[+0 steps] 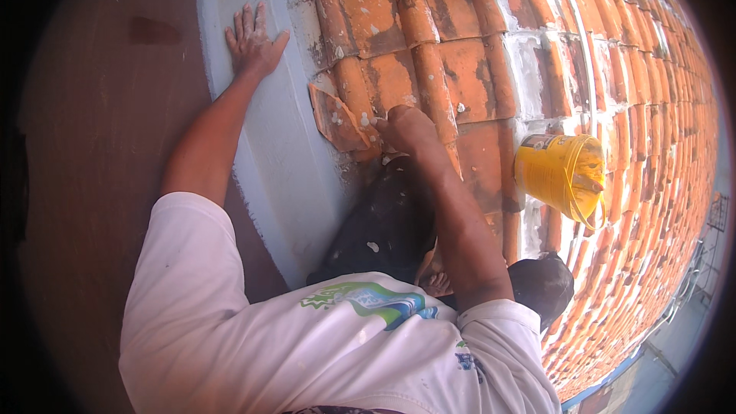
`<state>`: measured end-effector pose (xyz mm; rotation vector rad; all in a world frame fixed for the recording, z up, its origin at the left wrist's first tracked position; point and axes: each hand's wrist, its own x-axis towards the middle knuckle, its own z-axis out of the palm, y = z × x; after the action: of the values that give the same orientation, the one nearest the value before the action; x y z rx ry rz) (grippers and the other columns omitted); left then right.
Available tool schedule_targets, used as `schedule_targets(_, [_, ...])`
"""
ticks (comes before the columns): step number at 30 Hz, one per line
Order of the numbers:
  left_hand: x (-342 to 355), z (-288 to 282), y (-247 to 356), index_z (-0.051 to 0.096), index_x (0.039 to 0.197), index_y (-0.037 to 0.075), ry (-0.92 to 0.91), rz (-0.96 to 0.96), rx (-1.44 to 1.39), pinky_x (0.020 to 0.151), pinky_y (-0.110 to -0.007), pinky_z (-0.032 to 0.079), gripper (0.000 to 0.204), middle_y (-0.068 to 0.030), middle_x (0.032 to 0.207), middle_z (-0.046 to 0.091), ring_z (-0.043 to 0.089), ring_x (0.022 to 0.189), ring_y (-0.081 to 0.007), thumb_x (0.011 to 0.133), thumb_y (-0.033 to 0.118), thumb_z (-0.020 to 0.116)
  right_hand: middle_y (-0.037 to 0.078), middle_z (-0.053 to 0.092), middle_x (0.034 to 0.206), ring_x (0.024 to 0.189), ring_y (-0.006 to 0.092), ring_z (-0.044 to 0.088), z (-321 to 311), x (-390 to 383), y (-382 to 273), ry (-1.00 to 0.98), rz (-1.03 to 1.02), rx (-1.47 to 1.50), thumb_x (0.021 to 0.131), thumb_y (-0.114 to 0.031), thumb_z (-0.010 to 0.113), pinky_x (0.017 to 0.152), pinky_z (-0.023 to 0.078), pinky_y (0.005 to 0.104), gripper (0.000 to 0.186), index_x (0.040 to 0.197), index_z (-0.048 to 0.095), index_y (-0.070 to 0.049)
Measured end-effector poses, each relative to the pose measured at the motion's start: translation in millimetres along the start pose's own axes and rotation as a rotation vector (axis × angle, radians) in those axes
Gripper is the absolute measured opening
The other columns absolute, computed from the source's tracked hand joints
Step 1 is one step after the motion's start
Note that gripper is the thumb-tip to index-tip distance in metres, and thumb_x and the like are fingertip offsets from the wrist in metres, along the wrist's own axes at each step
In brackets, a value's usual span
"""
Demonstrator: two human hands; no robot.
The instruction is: The person scoops mortar from a bucket with a trowel and spreads it between rows of terracotta roof tiles. They repeatedly smooth the mortar along the tile ridges and gaps while kneeling on the roof.
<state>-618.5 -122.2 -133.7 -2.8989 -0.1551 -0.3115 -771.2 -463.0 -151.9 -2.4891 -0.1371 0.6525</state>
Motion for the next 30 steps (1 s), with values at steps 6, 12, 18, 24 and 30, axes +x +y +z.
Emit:
schedule_targets(6, [0.4, -1.9, 0.7, 0.018, 0.177, 0.018, 0.002, 0.015, 0.045, 0.136, -0.057, 0.006, 0.097, -0.0149, 0.182, 0.018, 0.013, 0.169, -0.0344, 0.102, 0.063, 0.059, 0.026, 0.077, 0.091, 0.093, 0.0406, 0.076, -28.7, -3.9, 50.0, 0.053, 0.210, 0.468, 0.101, -0.042, 0.072, 0.086, 0.057, 0.0510, 0.046, 0.103, 0.079, 0.004])
schedule_targets(12, [-1.4, 0.0, 0.2, 0.019, 0.177, 0.016, 0.021, 0.051, 0.021, 0.135, -0.059, 0.011, 0.096, -0.0177, 0.181, 0.019, 0.015, 0.168, -0.0369, 0.102, 0.059, 0.061, 0.029, 0.074, 0.089, 0.087, 0.0424, 0.074, -38.1, 2.7, 86.4, 0.466, 0.173, 0.516, 0.099, -0.031, 0.071, 0.082, 0.055, 0.0513, 0.034, 0.094, 0.075, 0.002])
schedule_targets(18, [-0.3, -4.1, 0.9, 0.018, 0.176, 0.014, -0.020, 0.043, 0.000, 0.134, -0.060, 0.011, 0.097, -0.0205, 0.181, 0.019, 0.014, 0.168, -0.0385, 0.102, 0.057, 0.062, 0.019, 0.073, 0.077, 0.075, 0.0278, 0.073, -48.2, 30.4, 97.4, 0.613, 0.112, 0.739, 0.099, -0.034, 0.074, 0.069, 0.056, 0.0447, 0.038, 0.086, 0.074, 0.002])
schedule_targets(24, [0.3, -4.6, 2.4, 0.019, 0.176, 0.012, -0.007, 0.044, -0.028, 0.135, -0.060, 0.009, 0.099, -0.0217, 0.180, 0.019, 0.015, 0.168, -0.0391, 0.101, 0.057, 0.064, 0.014, 0.073, 0.082, 0.070, 0.0221, 0.073, -122.1, 57.0, 72.6, 0.711, 0.070, 1.231, 0.096, -0.048, 0.078, 0.069, 0.058, 0.0400, 0.054, 0.095, 0.071, 0.006])
schedule_targets(30, [-4.0, -6.9, 1.8, 0.023, 0.175, 0.010, 0.036, 0.060, -0.098, 0.135, -0.060, 0.008, 0.099, -0.0238, 0.179, 0.023, 0.016, 0.167, -0.0402, 0.098, 0.054, 0.068, 0.021, 0.066, 0.125, 0.103, 0.0308, 0.070, -278.6, 169.0, 106.0, 0.854, 0.029, 1.225, 0.089, -0.054, 0.087, 0.088, 0.066, 0.0462, 0.074, 0.127, 0.069, 0.007])
